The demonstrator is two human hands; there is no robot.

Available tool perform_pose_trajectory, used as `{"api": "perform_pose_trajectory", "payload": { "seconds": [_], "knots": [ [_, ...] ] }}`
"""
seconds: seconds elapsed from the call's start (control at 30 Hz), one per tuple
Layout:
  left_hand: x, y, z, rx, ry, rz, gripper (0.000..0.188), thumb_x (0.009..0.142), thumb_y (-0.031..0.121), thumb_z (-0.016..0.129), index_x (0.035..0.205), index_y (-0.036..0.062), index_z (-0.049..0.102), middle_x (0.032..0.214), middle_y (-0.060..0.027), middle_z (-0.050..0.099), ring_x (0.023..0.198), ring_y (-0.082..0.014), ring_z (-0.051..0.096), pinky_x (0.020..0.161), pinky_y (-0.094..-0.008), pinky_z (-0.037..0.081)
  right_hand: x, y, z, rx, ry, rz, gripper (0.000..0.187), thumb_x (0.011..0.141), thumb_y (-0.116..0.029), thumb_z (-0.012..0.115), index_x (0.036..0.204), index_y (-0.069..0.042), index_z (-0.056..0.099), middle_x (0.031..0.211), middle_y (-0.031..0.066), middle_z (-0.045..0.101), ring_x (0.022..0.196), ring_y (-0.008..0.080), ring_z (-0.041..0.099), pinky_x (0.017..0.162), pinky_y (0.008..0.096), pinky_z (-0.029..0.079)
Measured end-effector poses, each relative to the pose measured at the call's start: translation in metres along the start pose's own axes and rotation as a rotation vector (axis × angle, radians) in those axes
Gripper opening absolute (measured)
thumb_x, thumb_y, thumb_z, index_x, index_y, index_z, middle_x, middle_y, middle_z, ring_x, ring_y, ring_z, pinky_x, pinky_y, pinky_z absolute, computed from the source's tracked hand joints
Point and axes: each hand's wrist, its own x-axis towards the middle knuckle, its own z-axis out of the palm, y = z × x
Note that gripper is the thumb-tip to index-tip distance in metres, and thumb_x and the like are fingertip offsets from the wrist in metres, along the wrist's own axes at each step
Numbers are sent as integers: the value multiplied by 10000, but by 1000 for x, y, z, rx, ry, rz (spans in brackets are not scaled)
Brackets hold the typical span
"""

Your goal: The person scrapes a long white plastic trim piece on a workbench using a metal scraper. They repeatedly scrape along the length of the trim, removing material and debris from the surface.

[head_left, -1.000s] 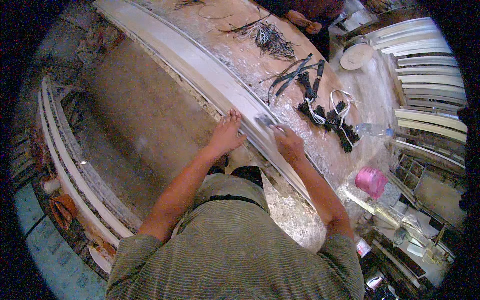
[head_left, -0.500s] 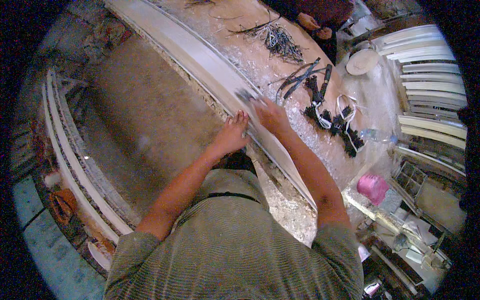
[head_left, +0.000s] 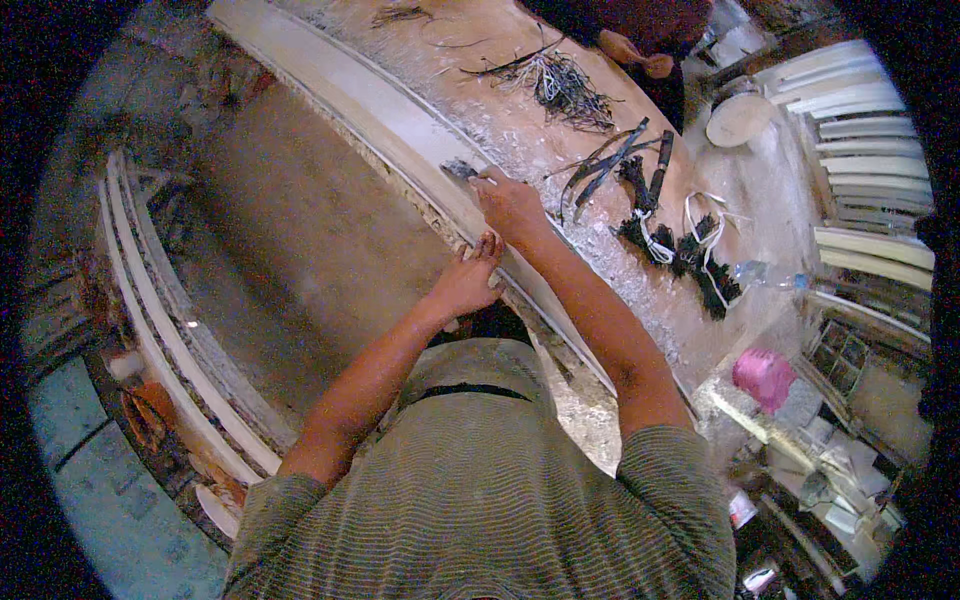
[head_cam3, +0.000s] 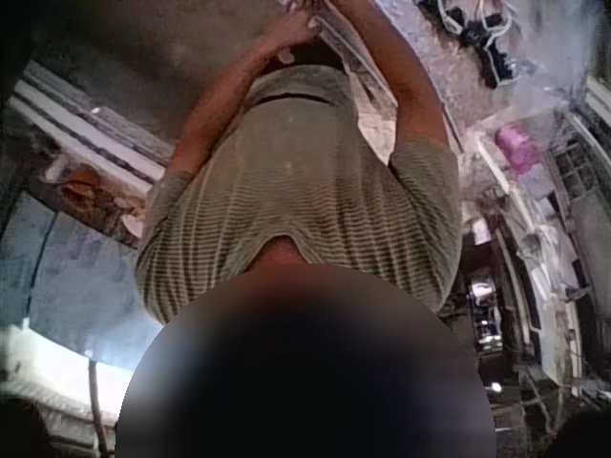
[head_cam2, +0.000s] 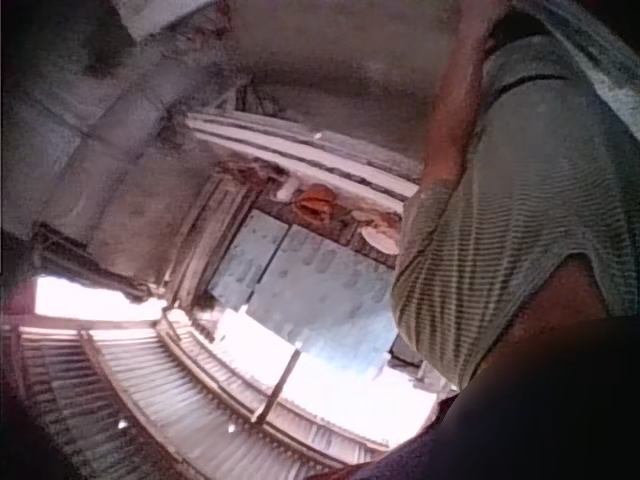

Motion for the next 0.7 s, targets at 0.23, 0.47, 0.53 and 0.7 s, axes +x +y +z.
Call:
{"api": "perform_pose_trajectory", "payload": {
  "seconds": [0.23,0.47,0.53,0.7],
  "knots": [
    [0,-3,2,-73,20,-3,811,933,364,603,1563,0,245,1618,-240,258,1514,-360,236,1224,-554,182,-84,-15,-64,87,-223,237,268,886,-148,639,1143,-161,717,1139,111,668,825,336,709,698,441,593],
    [-7,-7,0,-362,-53,-122,816,891,270,682,1560,27,283,1620,-190,290,1516,-351,228,1240,-506,140,-24,-28,-17,67,-20,314,147,880,-178,625,987,-90,673,1050,125,633,845,351,686,687,476,560],
    [-8,-14,4,-408,76,-45,860,888,229,695,1579,32,224,1644,-204,210,1529,-357,182,1245,-477,139,-65,-25,-13,58,69,317,146,885,-181,618,982,-82,665,1059,116,628,833,347,685,672,475,555],
    [-2,-28,22,-394,352,133,967,891,161,713,1609,51,75,1671,-228,0,1550,-362,54,1249,-409,137,-277,19,-69,-55,114,507,385,896,-203,697,1271,-290,686,1230,67,673,963,288,703,788,389,588]
  ]
}}
